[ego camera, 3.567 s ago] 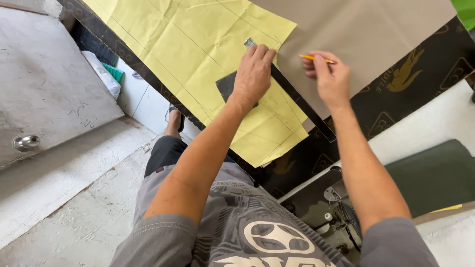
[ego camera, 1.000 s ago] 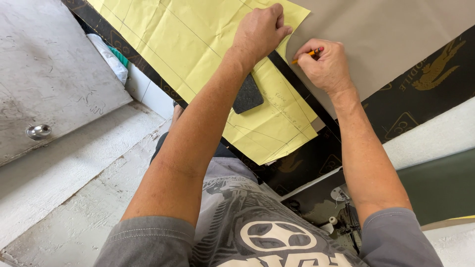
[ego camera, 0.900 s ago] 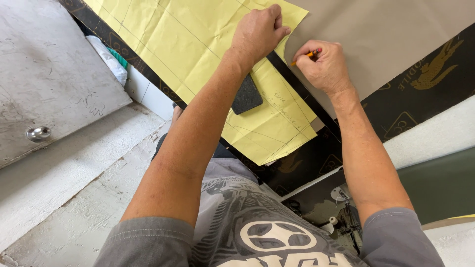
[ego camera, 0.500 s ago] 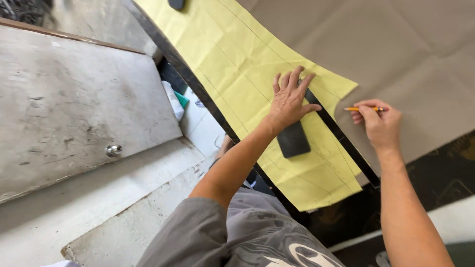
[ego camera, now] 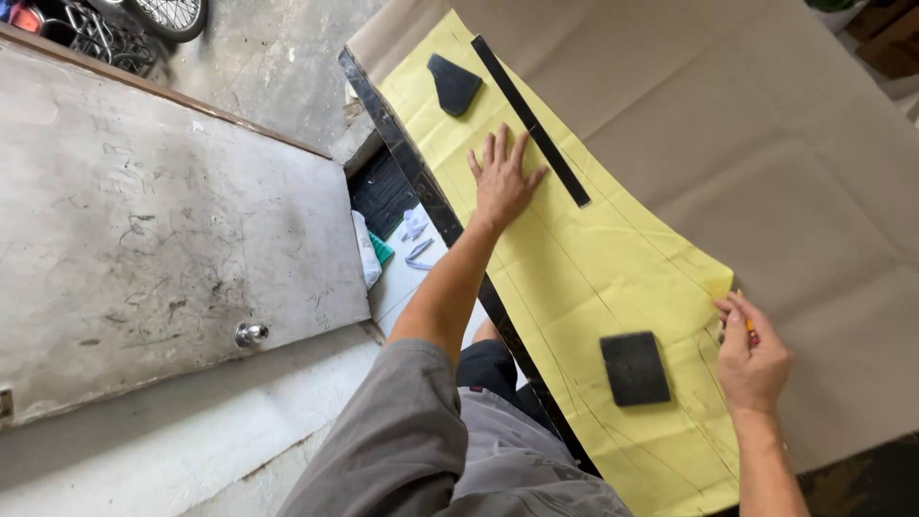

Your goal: A person places a paper pattern onto fabric, secures it with weights, and uses a ruler and pencil to trace the outline.

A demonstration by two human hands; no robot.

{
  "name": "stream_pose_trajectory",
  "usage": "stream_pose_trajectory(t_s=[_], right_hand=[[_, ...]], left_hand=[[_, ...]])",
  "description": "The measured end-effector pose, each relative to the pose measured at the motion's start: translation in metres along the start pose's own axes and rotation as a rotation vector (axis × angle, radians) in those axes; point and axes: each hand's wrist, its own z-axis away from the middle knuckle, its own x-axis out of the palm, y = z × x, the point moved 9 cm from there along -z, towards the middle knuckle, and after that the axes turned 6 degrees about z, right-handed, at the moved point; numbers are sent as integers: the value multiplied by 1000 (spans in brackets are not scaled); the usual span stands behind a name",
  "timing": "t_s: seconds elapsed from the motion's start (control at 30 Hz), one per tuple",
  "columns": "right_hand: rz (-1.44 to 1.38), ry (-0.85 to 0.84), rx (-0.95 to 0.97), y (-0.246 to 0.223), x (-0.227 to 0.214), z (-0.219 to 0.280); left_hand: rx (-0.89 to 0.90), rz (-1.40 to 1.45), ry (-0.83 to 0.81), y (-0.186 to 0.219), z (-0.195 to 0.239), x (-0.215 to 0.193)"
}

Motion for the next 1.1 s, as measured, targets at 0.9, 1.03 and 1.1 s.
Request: stream_pose_trajectory(t_s=[0.9,1.03,1.1], right_hand=[[432,-228,-110,-88,171,-45],[331,-267,-87,-122,168,-62],[280,-238,-42,-105,166,-69]], left_hand=[[276,-132,23,-72,-152,-47],[217,-166,74,-90,-124,-40],[197,-206,99,-96,-120,-44]])
